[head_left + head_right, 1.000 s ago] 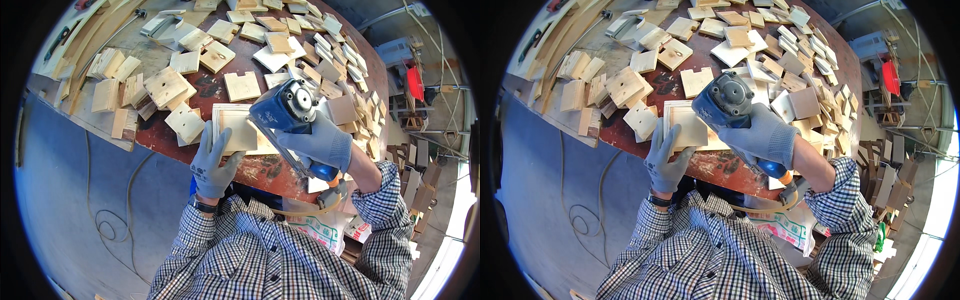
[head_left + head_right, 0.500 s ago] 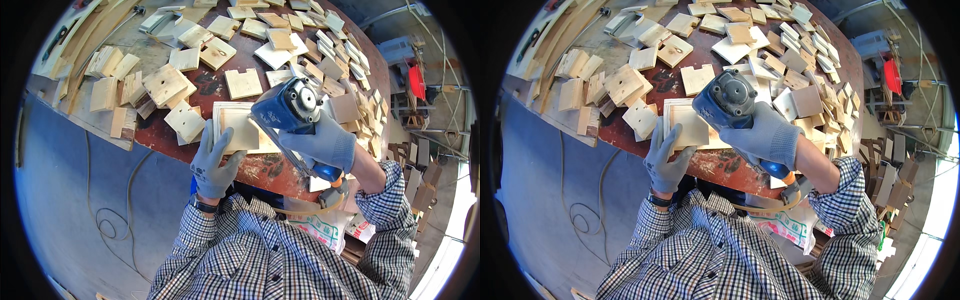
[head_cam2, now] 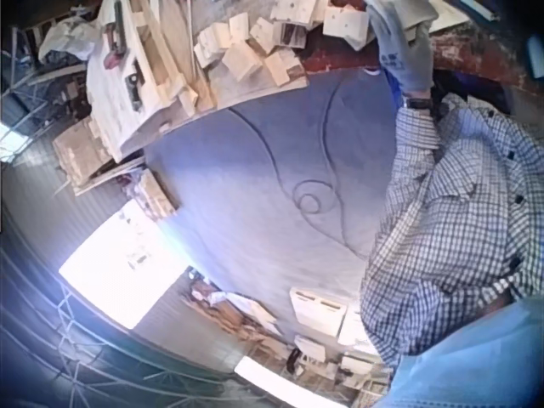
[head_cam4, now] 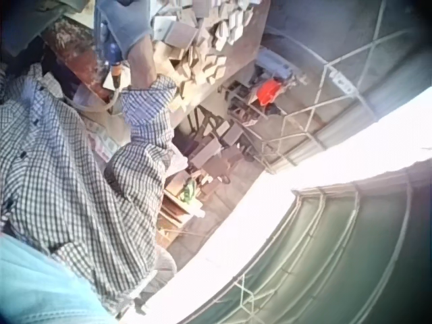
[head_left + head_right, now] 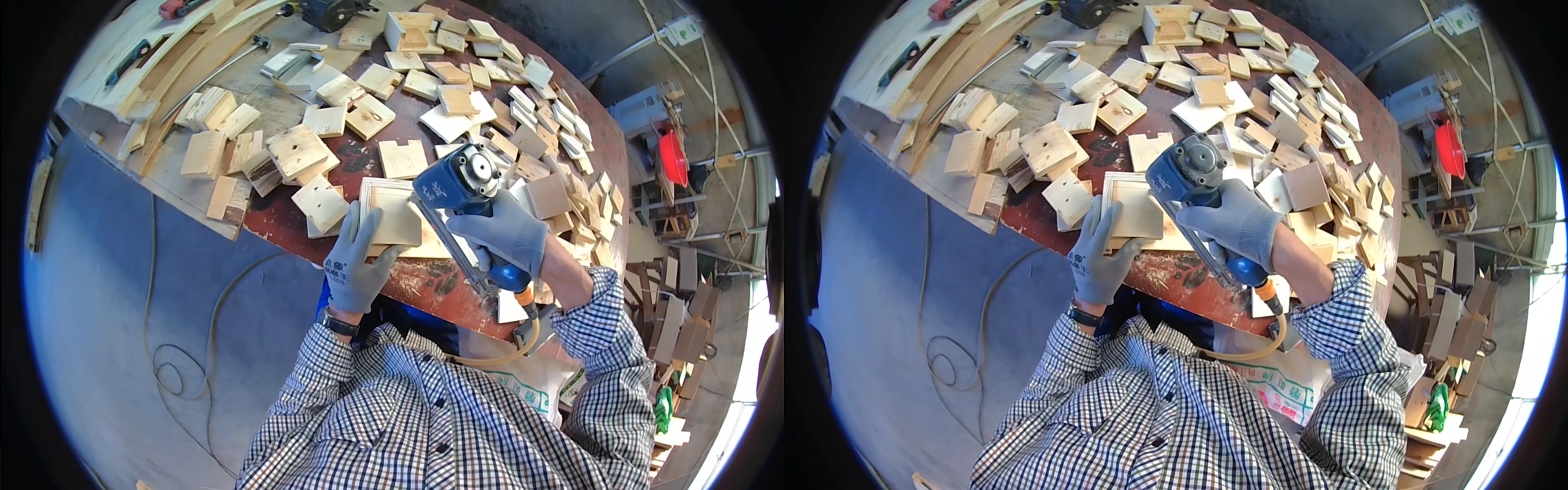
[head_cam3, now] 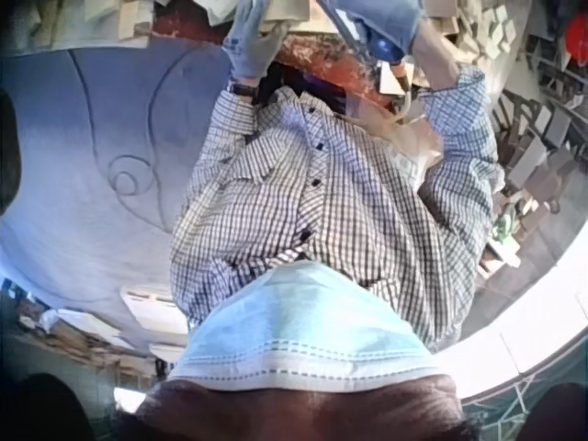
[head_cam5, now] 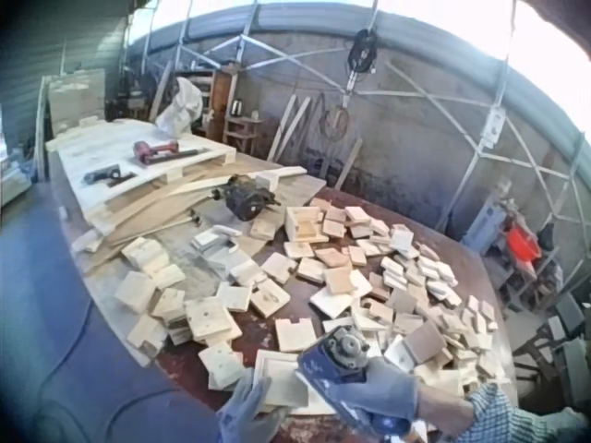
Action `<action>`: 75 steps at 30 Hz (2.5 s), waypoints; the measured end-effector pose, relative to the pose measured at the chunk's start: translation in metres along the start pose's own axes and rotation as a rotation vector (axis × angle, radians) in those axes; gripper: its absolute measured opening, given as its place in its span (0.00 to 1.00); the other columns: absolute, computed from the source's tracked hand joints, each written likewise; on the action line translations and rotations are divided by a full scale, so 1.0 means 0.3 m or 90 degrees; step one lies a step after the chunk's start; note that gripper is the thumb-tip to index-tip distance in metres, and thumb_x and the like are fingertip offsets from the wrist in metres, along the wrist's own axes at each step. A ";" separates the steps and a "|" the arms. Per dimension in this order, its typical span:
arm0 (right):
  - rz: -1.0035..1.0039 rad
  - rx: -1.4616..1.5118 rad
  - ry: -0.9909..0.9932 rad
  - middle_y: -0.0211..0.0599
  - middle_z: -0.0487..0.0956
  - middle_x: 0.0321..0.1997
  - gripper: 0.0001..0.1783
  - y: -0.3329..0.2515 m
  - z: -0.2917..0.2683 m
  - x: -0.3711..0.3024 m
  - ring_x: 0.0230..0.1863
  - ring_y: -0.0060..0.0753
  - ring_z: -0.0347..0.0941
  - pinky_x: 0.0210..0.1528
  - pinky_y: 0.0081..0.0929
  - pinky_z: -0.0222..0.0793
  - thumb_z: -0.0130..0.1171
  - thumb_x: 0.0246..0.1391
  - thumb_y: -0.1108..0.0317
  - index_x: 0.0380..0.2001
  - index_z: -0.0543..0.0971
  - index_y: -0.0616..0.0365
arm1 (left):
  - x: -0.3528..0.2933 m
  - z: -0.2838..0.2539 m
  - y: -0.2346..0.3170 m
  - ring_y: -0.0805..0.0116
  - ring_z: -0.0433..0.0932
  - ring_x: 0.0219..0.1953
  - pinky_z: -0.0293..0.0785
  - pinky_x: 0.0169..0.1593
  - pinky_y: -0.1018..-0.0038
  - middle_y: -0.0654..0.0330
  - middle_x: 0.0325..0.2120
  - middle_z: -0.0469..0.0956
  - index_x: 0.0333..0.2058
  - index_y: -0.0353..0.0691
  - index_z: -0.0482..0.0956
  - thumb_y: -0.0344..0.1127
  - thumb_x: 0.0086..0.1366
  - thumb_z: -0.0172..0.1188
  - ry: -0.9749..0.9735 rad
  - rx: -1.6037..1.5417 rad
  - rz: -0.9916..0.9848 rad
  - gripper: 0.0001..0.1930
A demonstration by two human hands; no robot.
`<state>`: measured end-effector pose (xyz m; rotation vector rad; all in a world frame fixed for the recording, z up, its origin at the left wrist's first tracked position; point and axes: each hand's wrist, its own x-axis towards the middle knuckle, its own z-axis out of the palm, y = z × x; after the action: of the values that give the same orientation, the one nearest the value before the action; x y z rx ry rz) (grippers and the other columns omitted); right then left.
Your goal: The person assembles small wooden boxes by aligning pre-cut pieces and fastening them with a pneumatic nail gun. They then sand the assembled boxes with a sanding block and place the finished units into a white bag.
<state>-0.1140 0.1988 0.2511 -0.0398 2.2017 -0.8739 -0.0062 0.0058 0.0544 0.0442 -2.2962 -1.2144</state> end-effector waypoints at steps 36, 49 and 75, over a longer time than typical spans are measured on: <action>-0.089 -0.075 -0.037 0.41 0.85 0.30 0.19 0.012 0.151 -0.041 0.30 0.30 0.82 0.40 0.30 0.80 0.63 0.58 0.58 0.43 0.84 0.63 | -0.053 0.030 -0.015 0.51 0.85 0.56 0.81 0.59 0.63 0.44 0.58 0.81 0.69 0.32 0.66 0.37 0.56 0.81 0.007 -0.051 -0.109 0.46; -0.146 0.323 0.270 0.27 0.81 0.26 0.16 0.331 0.118 -0.375 0.23 0.18 0.77 0.27 0.22 0.75 0.69 0.57 0.61 0.44 0.81 0.59 | -0.010 -0.052 -0.045 0.37 0.62 0.73 0.63 0.73 0.52 0.41 0.70 0.67 0.69 0.30 0.68 0.50 0.59 0.76 -0.067 0.150 0.115 0.46; 0.051 -0.392 0.600 0.48 0.81 0.50 0.40 0.505 0.270 0.231 0.42 0.46 0.84 0.40 0.47 0.79 0.59 0.68 0.51 0.73 0.62 0.64 | 0.191 -0.053 0.084 0.40 0.65 0.69 0.65 0.70 0.48 0.45 0.66 0.65 0.63 0.52 0.70 0.45 0.46 0.86 -0.188 0.014 0.488 0.46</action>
<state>-0.0753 0.2485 0.0770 0.2024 3.2502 -0.0991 -0.0423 -0.0068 0.1065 -0.9700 -2.2128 -0.8156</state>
